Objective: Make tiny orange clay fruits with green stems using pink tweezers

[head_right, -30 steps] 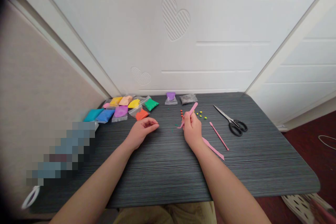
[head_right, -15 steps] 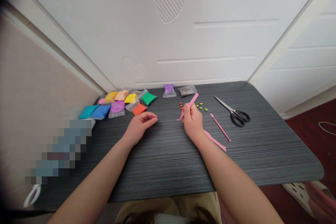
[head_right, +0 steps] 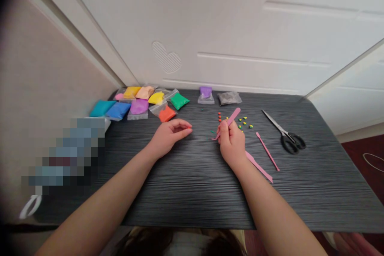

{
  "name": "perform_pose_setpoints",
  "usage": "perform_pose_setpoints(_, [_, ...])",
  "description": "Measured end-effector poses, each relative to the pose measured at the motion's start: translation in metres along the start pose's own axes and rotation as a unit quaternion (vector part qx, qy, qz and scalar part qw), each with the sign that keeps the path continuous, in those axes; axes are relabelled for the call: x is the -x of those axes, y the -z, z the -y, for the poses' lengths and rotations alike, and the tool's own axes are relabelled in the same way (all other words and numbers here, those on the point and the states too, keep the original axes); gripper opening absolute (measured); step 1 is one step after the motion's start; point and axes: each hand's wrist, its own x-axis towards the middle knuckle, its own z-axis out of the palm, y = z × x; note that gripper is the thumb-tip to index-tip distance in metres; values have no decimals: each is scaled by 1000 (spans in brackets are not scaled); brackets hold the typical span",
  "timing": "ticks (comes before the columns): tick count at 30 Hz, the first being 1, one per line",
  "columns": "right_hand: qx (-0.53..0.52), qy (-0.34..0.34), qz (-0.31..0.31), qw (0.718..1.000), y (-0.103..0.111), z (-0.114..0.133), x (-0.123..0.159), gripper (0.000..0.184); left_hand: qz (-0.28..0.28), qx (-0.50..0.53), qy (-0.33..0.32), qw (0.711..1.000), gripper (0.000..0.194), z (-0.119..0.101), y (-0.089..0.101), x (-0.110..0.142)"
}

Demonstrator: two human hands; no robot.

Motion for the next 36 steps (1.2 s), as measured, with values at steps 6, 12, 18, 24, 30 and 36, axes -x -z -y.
perform_pose_setpoints(6, [34, 17, 0, 999, 1, 2, 0, 29, 0, -8, -13, 1000, 26, 1, -2, 0])
perform_pose_setpoints(12, [-35, 1, 24, 999, -5, 0, -1, 25, -1, 15, -5, 1000, 36, 3, -3, -1])
perform_pose_setpoints(18, [-41, 15, 91, 995, -2, -3, -5, 17, 0, -48, 13, 999, 25, 0, -2, 1])
perform_pose_setpoints(24, [23, 113, 124, 986, 7, -4, -8, 12, -13, -58, 14, 998, 22, -4, -3, 2])
perform_pose_setpoints(30, [68, 123, 118, 983, 15, -6, -13, 11, -26, -90, 39, 995, 21, -5, -2, 3])
perform_pose_setpoints(36, [60, 158, 163, 972, 19, -7, -15, 9, -20, -115, 28, 993, 19, -5, -2, 3])
